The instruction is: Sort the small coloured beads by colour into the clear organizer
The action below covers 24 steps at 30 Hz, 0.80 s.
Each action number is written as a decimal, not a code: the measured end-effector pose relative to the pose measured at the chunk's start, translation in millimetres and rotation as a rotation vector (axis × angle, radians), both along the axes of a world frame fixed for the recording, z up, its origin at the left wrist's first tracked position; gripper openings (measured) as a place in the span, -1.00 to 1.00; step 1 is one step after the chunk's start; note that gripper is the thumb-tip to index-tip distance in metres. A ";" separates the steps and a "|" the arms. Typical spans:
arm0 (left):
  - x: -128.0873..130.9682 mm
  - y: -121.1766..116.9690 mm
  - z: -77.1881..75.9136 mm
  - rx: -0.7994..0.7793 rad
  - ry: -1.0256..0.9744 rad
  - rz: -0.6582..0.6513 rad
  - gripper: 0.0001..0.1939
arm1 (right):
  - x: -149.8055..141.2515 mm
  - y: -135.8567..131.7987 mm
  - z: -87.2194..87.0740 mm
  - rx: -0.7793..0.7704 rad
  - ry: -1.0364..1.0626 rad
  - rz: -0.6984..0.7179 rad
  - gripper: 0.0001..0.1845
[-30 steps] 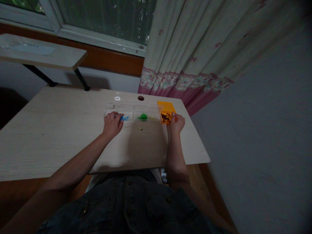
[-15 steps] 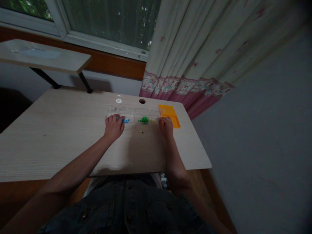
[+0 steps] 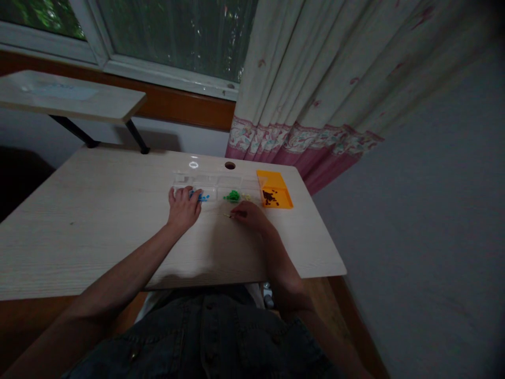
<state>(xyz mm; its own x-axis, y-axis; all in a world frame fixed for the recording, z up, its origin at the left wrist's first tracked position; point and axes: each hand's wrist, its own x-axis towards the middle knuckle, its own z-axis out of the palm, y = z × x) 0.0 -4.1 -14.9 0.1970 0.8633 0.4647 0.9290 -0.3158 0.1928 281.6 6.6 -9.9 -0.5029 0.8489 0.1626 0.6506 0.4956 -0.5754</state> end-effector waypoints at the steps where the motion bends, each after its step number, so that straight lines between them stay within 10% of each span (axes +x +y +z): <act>1: 0.5 -0.3 0.4 0.012 0.003 -0.030 -0.56 | -1.1 0.4 0.2 0.010 -0.005 0.019 -0.87; 10: 12.4 -6.0 -1.4 -0.083 -0.008 -0.577 -0.62 | -10.2 0.4 1.7 0.051 -0.041 0.065 -0.89; 24: 29.1 -6.7 -3.2 -0.172 -0.006 -0.661 -0.62 | 4.9 1.5 0.4 -0.081 0.048 -0.025 -0.84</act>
